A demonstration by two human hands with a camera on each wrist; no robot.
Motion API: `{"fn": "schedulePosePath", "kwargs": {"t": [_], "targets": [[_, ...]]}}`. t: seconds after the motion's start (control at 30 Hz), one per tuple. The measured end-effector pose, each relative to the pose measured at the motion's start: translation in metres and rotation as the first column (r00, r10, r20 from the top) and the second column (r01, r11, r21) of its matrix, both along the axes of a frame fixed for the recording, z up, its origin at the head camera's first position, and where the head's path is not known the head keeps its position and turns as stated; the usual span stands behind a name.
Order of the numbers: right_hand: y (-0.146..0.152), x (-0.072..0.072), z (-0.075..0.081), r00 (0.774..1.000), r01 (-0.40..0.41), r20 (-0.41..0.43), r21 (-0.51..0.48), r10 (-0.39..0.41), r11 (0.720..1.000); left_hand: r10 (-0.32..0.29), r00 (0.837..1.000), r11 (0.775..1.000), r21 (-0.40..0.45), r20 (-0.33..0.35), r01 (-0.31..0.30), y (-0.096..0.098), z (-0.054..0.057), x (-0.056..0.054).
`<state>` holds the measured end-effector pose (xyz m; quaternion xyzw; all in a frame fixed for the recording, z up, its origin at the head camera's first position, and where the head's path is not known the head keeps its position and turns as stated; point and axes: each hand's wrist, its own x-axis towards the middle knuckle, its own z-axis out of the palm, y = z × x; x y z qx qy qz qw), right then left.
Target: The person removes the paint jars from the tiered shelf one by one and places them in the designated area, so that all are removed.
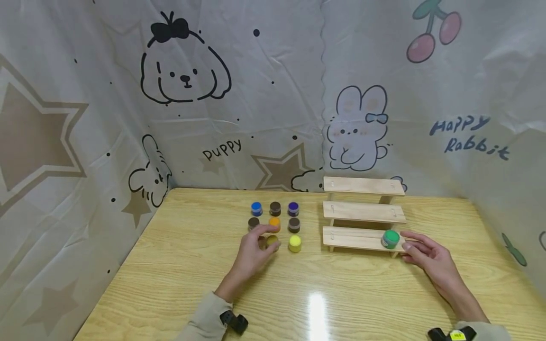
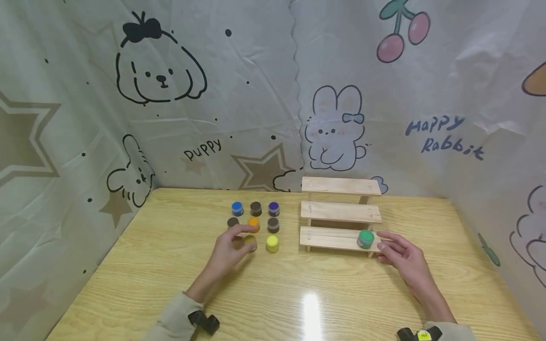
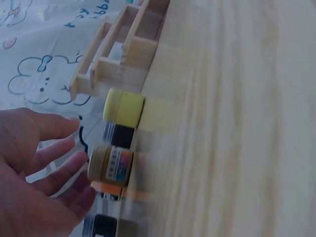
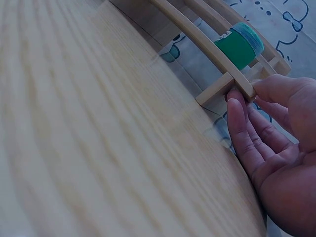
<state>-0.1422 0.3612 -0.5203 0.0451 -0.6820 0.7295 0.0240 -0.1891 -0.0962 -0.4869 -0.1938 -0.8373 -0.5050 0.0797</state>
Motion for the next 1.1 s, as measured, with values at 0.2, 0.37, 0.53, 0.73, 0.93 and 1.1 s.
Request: {"fn": "schedulePosePath", "kwargs": {"t": [0.2,0.37,0.53,0.73,0.93,1.1], "targets": [[0.000,0.000,0.002,1.000,0.010,0.000,0.011,-0.010,1.000,-0.005,0.997,0.999,0.036,-0.079,0.008,0.018,0.004,0.002],[0.000,-0.001,0.001,1.000,0.010,-0.006,0.009,-0.010,1.000,-0.031,0.993,0.996,0.075,-0.114,0.040,0.038,0.007,0.000],[0.001,-0.001,-0.001,1.000,0.019,0.008,0.025,-0.019,1.000,-0.087,0.989,0.992,0.083,-0.119,0.097,0.063,0.013,0.001],[0.001,0.000,-0.001,1.000,0.015,0.016,0.006,-0.015,1.000,-0.139,0.987,0.984,0.101,-0.086,0.147,0.096,0.021,0.005],[-0.001,0.000,0.000,1.000,0.008,0.006,-0.012,-0.008,1.000,-0.174,0.980,0.977,0.105,-0.095,0.184,0.126,0.026,0.007],[0.000,0.000,0.000,1.000,0.020,0.011,0.011,-0.020,1.000,-0.203,0.972,0.968,0.124,-0.120,0.217,0.149,0.024,0.006]]}}
